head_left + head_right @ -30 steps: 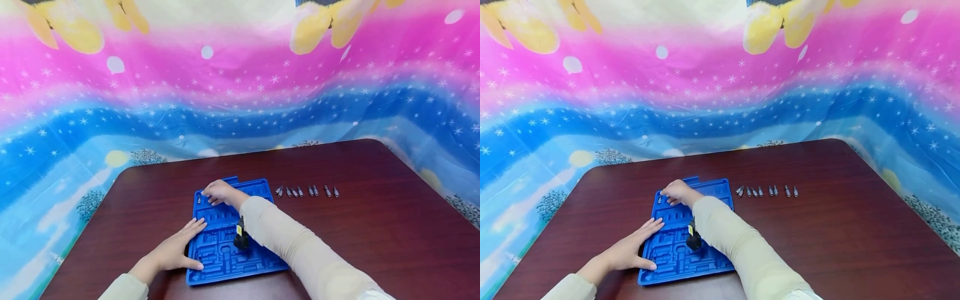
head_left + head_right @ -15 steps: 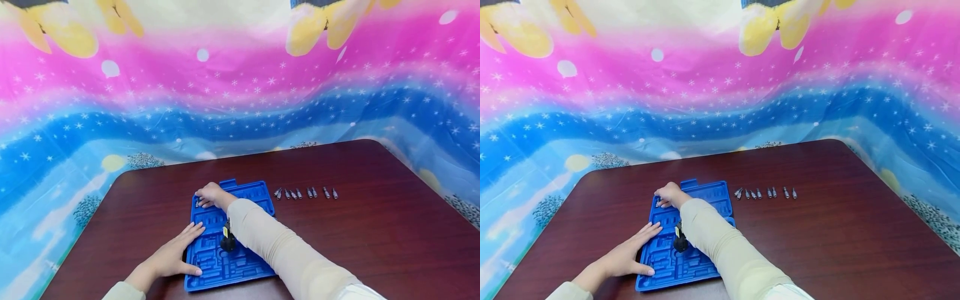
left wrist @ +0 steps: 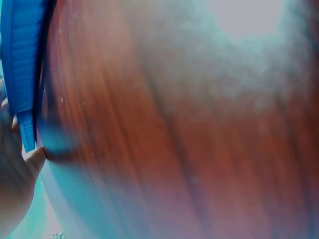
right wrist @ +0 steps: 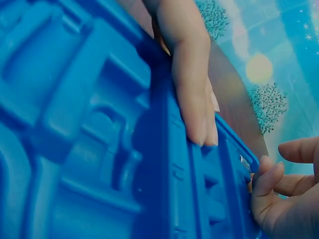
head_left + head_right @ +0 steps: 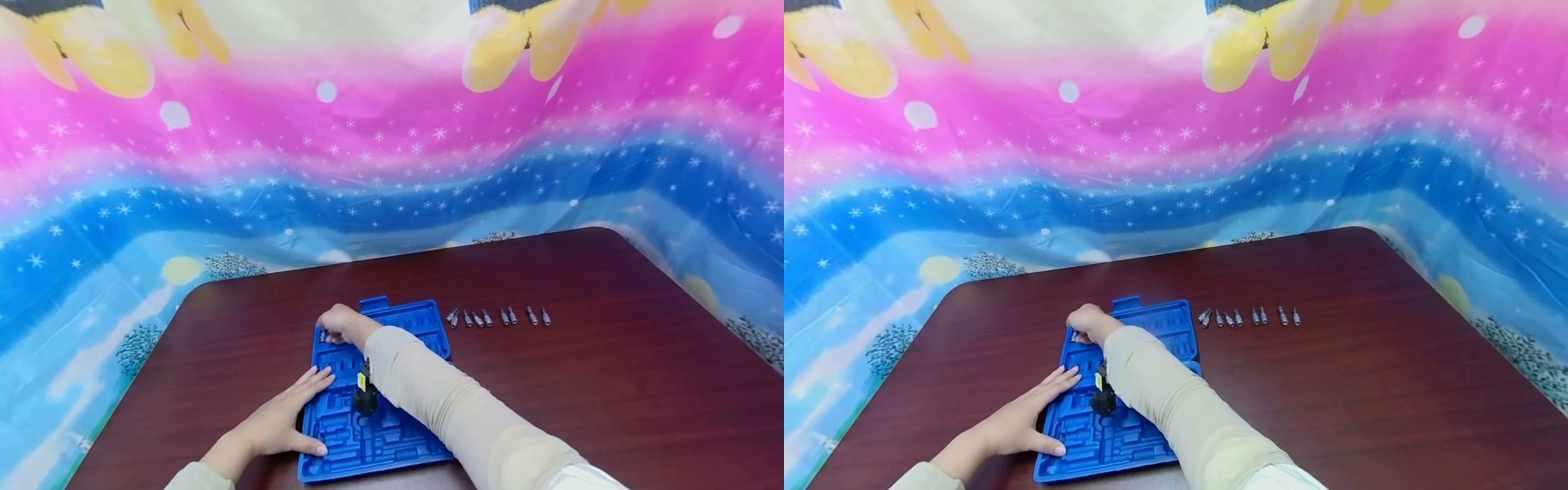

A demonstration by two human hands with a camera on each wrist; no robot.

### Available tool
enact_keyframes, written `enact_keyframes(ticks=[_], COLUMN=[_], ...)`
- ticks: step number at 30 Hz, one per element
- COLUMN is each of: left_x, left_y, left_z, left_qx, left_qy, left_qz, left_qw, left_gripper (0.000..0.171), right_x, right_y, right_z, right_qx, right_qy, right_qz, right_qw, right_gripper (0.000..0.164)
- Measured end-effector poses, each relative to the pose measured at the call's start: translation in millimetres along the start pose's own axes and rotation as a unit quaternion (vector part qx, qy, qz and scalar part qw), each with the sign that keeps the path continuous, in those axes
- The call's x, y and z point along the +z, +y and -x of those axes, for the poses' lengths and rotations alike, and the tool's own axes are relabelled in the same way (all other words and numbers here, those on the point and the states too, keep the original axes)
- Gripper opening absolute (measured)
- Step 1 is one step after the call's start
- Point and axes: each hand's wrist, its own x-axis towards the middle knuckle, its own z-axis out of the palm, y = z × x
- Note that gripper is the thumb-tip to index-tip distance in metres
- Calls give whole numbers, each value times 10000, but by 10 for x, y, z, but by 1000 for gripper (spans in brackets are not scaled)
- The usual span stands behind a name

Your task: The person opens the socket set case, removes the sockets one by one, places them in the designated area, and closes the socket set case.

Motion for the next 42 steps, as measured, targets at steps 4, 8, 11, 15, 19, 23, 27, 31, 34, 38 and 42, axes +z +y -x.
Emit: enact_keyframes(ticks=[4, 8, 11, 15, 19, 23, 27, 31, 34, 38, 42], left_x=[-17, -13, -2, 14, 23, 20, 21, 29, 30, 29, 27], left_y=[2, 7, 8, 11, 19, 23, 18, 15, 18, 23, 13], left_z=[0, -5, -5, -2, -1, 3, -1, 3, 7, 6, -2], left_qx=[-36, -108, -59, 30, 34, 27, 59, 86, 73, 42, 53], left_qy=[-10, -53, -41, -8, 19, 83, 124, 151, 150, 135, 131], left_qz=[13, -2, 8, 11, -29, -71, -130, -146, -168, -190, -220], left_qw=[10000, 9999, 10000, 10000, 10000, 9999, 9998, 9997, 9997, 9997, 9997], left_gripper=[93, 93, 93, 93, 93, 93, 94, 93, 93, 93, 93], right_x=[32, 55, 65, 70, 79, 98, 114, 134, 145, 144, 124], right_y=[5, 25, 51, 87, 102, 107, 110, 111, 119, 132, 138], right_z=[-28, -47, -56, -72, -92, -111, -129, -133, -134, -128, -109], right_qx=[104, 160, 171, 67, -105, -186, -178, -164, -224, -389, -450], right_qy=[85, 215, 303, 404, 510, 718, 969, 1118, 1065, 928, 870], right_qz=[-398, -818, -1138, -1071, -655, -383, -276, -257, -209, -294, -585], right_qw=[9991, 9963, 9929, 9934, 9965, 9965, 9948, 9933, 9938, 9945, 9935], right_gripper=[19, 16, 15, 10, 12, 15, 15, 12, 11, 8, 7])
